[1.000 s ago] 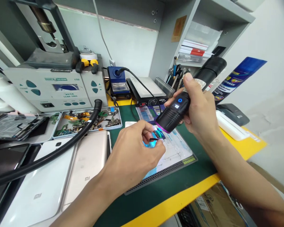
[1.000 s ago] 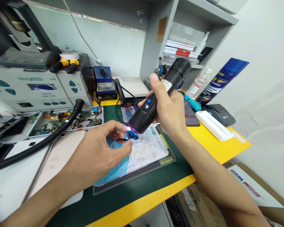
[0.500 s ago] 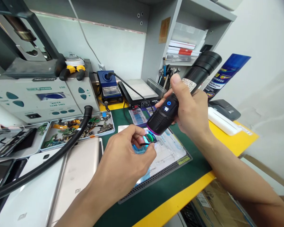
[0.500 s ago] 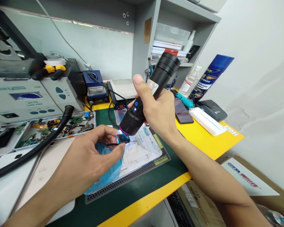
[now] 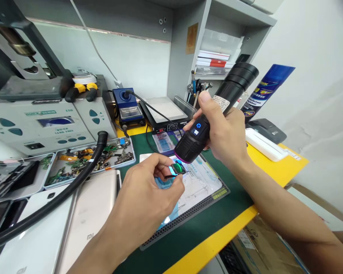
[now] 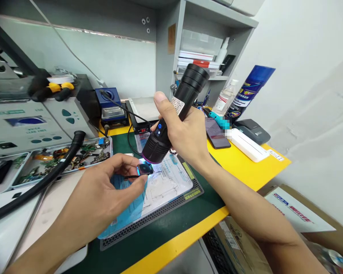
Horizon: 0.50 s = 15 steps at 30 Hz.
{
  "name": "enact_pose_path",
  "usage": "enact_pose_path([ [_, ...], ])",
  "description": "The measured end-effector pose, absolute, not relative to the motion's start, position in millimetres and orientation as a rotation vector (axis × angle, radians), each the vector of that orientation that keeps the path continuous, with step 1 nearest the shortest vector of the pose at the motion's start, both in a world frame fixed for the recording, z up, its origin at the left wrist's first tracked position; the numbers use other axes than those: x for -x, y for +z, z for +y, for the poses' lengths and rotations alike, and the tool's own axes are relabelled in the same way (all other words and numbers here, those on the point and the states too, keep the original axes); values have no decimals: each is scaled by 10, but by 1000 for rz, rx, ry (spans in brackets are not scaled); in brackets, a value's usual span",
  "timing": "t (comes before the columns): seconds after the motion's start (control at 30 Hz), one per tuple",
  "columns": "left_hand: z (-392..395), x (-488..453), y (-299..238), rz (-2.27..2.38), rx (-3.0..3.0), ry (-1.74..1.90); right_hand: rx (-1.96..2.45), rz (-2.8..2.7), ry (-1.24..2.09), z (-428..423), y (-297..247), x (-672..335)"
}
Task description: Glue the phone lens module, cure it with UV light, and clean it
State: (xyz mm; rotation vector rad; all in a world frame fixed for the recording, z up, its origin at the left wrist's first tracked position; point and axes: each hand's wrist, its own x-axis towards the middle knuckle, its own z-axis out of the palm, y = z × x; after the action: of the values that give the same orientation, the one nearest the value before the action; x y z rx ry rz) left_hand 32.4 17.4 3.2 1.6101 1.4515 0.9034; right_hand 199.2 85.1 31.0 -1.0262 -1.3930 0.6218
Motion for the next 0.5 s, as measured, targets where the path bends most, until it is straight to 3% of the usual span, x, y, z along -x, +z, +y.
enact_pose_path([
  [0.5, 186, -255, 43, 1442, -1667, 1017, 947, -1370, 450, 891, 408, -2051],
])
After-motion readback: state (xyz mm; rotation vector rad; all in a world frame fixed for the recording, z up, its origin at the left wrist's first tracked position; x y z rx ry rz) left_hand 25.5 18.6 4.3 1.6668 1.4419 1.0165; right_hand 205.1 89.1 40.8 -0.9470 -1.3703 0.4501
